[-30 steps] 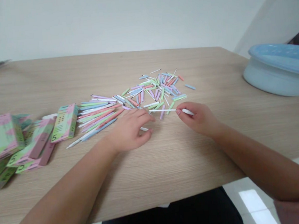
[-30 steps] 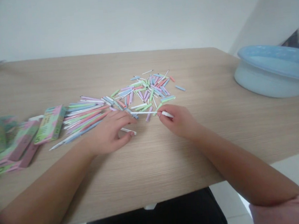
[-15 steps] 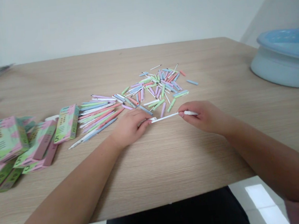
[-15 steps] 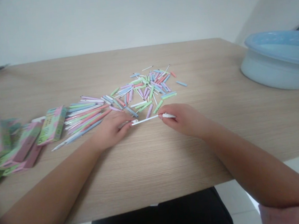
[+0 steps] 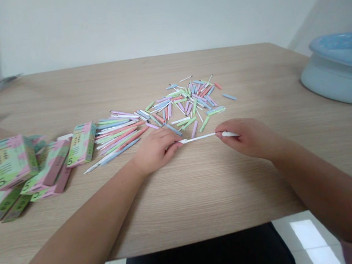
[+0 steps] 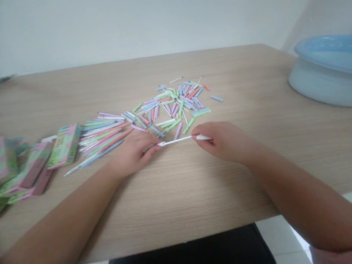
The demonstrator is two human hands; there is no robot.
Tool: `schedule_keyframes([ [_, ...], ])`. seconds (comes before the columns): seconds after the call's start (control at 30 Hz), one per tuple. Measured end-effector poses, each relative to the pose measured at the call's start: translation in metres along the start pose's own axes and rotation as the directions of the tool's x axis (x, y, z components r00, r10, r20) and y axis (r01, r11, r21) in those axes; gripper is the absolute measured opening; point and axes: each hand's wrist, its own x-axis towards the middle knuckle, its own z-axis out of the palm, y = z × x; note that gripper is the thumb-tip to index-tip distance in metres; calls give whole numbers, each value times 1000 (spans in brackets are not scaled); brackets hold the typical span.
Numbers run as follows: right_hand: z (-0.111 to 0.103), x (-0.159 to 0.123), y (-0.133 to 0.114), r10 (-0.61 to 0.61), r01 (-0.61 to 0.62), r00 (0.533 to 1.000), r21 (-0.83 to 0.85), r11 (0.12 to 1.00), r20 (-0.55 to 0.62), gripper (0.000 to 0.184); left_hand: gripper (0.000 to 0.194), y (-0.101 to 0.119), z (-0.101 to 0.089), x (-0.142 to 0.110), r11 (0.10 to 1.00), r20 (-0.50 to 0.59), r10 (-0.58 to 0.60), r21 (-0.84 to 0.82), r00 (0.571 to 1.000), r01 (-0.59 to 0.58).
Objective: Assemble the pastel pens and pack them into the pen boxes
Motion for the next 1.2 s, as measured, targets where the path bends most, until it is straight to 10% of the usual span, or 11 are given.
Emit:
schedule_keyframes([
  [0.2,26,3,-29,-31,34,997,-41,999,69,19,30,18,5,0,976,72,47,211,996,-61],
  [0.5,29,6,-28,-47,45,998,35,998,37,21,27,22,20,0,986,46,-121,-109,992,126],
  [1.2,36,6,-27,-5,-3,999,179,984,45,16,35,28,18,0,996,52,-79,-33,995,81],
])
